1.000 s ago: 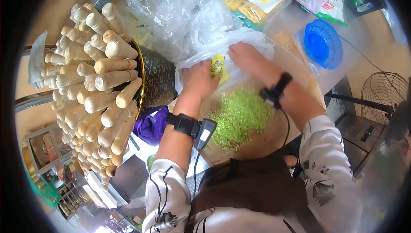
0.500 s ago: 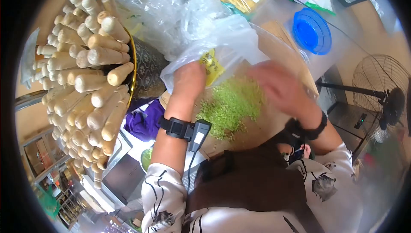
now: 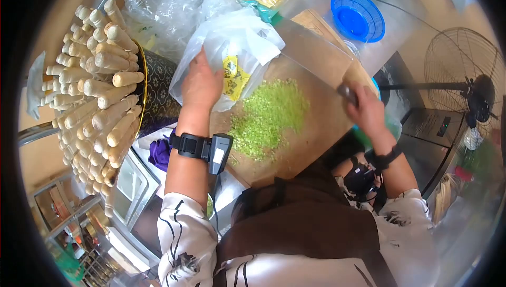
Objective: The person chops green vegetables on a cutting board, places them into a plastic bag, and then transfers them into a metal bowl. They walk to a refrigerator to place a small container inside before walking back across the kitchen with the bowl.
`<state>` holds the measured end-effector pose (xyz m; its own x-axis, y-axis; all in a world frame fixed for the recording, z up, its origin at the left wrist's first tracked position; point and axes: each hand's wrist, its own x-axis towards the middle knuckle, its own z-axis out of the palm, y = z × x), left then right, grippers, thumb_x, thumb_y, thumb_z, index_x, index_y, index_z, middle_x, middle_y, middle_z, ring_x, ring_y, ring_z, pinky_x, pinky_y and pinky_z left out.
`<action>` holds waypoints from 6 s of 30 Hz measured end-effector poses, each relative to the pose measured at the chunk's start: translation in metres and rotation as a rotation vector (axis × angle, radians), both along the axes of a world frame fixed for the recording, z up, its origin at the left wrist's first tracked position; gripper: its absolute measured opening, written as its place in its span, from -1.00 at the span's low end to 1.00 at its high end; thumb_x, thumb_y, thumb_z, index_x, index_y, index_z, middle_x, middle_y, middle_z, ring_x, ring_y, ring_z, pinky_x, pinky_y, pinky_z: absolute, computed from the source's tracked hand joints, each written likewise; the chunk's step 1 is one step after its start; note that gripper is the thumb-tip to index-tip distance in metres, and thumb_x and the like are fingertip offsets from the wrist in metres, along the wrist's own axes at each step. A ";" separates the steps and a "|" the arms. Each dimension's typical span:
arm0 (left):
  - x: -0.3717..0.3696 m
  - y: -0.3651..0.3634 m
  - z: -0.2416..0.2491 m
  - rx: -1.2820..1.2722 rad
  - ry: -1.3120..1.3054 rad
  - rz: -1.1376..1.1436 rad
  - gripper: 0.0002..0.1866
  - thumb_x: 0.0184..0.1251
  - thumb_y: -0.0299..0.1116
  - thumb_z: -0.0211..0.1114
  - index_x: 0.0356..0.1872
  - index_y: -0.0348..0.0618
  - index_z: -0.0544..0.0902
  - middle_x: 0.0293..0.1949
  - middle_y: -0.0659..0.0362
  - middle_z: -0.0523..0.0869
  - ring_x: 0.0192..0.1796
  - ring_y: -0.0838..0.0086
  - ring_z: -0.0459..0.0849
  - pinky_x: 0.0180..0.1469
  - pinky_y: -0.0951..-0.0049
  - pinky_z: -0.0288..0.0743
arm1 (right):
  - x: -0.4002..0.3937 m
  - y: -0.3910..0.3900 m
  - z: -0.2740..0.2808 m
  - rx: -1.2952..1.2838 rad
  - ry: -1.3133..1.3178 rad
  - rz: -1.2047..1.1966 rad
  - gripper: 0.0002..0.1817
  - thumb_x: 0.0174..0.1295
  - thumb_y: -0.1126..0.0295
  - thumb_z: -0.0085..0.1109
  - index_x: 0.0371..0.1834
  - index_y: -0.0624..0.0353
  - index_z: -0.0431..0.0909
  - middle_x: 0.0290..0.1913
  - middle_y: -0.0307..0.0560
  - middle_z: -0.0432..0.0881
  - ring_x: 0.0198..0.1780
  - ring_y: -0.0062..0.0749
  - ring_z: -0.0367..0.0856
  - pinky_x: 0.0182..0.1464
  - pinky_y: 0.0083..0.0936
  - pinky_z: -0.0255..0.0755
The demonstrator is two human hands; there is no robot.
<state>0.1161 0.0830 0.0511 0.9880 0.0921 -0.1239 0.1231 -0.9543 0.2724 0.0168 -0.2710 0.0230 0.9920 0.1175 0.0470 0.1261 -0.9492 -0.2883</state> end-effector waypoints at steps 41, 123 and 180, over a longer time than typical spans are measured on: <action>-0.009 0.014 0.000 0.085 0.158 -0.081 -0.68 0.23 -0.36 -0.06 -0.07 -0.26 0.51 -0.09 -0.19 0.57 -0.01 -0.03 0.53 0.03 0.10 0.40 | -0.162 0.053 -0.023 1.476 1.121 -0.339 -0.69 0.30 0.23 -0.05 -0.54 0.17 0.25 -0.68 -0.20 0.32 -0.68 -0.52 0.32 -0.67 -0.57 0.23; -0.149 -0.082 -0.093 -0.509 -0.460 0.046 -0.20 0.12 -0.19 0.21 0.24 -0.50 0.05 0.27 -0.38 0.02 0.33 -0.20 -0.01 0.35 0.01 -0.19 | -0.131 0.063 -0.036 0.983 1.090 -0.095 -0.73 0.21 0.24 0.09 -0.40 0.23 0.32 -0.72 -0.21 0.41 -0.69 -0.59 0.38 -0.62 -0.59 0.25; -0.156 -0.015 -0.079 -0.776 -0.552 0.206 -0.73 0.32 -0.43 -0.05 -0.04 -0.35 0.43 -0.03 -0.03 0.49 0.07 0.23 0.43 0.18 0.34 0.22 | -0.122 0.010 -0.017 1.334 0.604 -0.413 -0.87 0.24 0.44 0.02 -0.30 0.22 0.29 -0.63 -0.21 0.39 -0.69 -0.53 0.37 -0.65 -0.62 0.29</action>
